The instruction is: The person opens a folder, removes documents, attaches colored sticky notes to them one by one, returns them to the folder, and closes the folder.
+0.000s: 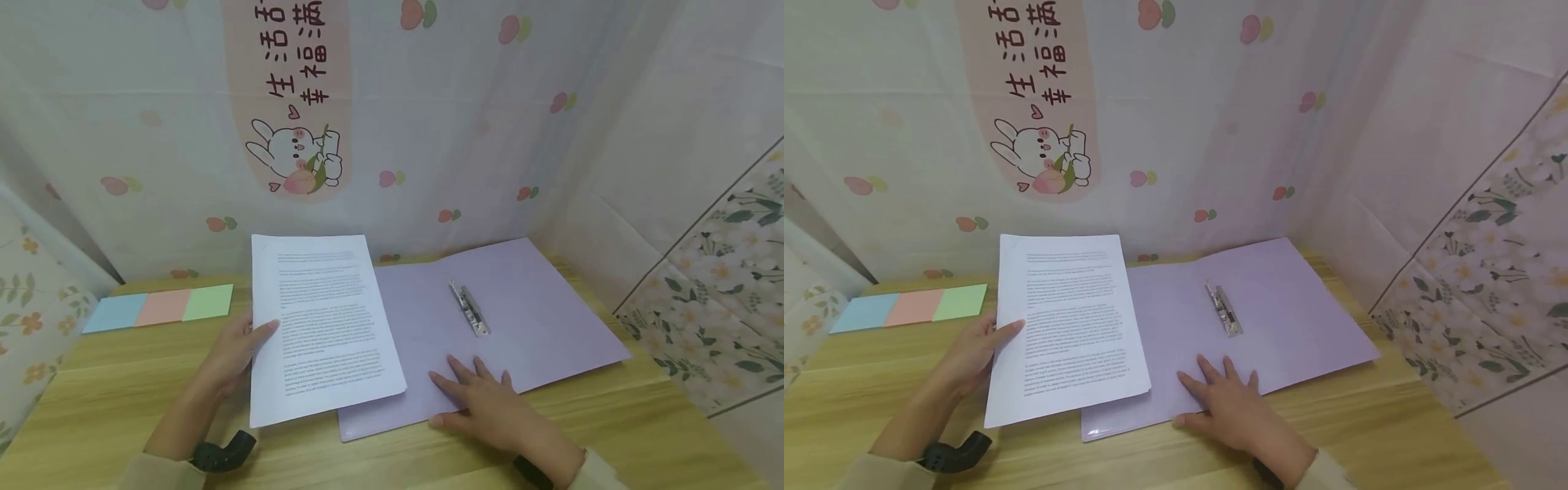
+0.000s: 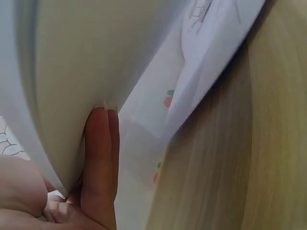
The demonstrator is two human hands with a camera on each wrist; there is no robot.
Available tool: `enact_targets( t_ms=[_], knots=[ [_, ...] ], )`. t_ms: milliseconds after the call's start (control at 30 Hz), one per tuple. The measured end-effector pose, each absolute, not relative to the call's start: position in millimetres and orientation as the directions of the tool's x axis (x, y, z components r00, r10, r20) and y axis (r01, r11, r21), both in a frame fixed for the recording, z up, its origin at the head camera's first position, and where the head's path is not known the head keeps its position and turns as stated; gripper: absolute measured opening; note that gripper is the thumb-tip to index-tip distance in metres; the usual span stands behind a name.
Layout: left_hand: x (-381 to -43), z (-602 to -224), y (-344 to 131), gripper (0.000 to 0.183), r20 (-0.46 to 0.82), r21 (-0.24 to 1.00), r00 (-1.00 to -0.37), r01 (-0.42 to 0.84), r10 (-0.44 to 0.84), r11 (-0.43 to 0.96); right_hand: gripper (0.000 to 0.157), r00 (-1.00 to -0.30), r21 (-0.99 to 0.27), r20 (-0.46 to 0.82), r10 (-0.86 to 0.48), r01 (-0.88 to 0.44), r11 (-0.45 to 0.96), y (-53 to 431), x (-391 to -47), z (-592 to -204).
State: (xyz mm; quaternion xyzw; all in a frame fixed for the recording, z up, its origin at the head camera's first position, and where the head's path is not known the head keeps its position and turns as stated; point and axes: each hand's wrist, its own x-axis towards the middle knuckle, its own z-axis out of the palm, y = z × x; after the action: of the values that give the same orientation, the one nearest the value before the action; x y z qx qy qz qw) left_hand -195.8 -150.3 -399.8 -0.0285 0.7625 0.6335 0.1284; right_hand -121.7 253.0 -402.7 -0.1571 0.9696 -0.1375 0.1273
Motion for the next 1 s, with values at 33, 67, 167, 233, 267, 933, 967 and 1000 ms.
enact_targets(
  t_ms=[33,67,167,233,267,933,967,1000],
  knots=[
    [-195.9,-400.3,-150.6,0.058,-0.234,0.958,-0.965,-0.208,0.119,0.198,0.077,-0.920,-0.298,-0.214,-0.330,-0.260,0.918,254.0,-122.3,-401.8],
    [-195.9,-400.9,-150.9,0.058,-0.236,0.957,-0.964,-0.210,0.119,0.200,0.078,-0.921,-0.291,-0.223,-0.320,-0.251,0.923,254.8,-122.7,-400.9],
    [-196.0,-403.5,-151.4,0.057,-0.252,0.952,-0.961,-0.225,0.116,0.205,0.080,-0.922,-0.272,-0.235,-0.307,-0.241,0.932,259.5,-123.9,-399.9],
    [-196.2,-405.3,-151.6,0.056,-0.261,0.949,-0.959,-0.233,0.113,0.212,0.079,-0.925,-0.257,-0.222,-0.309,-0.251,0.933,263.9,-125.5,-400.8],
    [-196.3,-406.3,-151.6,0.055,-0.265,0.947,-0.957,-0.237,0.114,0.215,0.079,-0.927,-0.250,-0.213,-0.309,-0.254,0.934,266.5,-126.7,-401.3],
    [-200.3,-419.5,-150.1,0.049,-0.254,0.943,-0.954,-0.208,0.159,0.259,0.066,-0.959,-0.238,-0.138,-0.247,-0.210,0.948,320.7,-145.6,-399.4],
    [-200.4,-420.6,-150.1,0.049,-0.256,0.941,-0.953,-0.208,0.161,0.265,0.068,-0.959,-0.234,-0.140,-0.246,-0.210,0.949,319.0,-144.3,-399.4],
    [-200.5,-422.0,-149.8,0.049,-0.262,0.938,-0.952,-0.212,0.160,0.272,0.070,-0.959,-0.234,-0.137,-0.247,-0.211,0.949,316.4,-142.3,-399.6]
  ],
)
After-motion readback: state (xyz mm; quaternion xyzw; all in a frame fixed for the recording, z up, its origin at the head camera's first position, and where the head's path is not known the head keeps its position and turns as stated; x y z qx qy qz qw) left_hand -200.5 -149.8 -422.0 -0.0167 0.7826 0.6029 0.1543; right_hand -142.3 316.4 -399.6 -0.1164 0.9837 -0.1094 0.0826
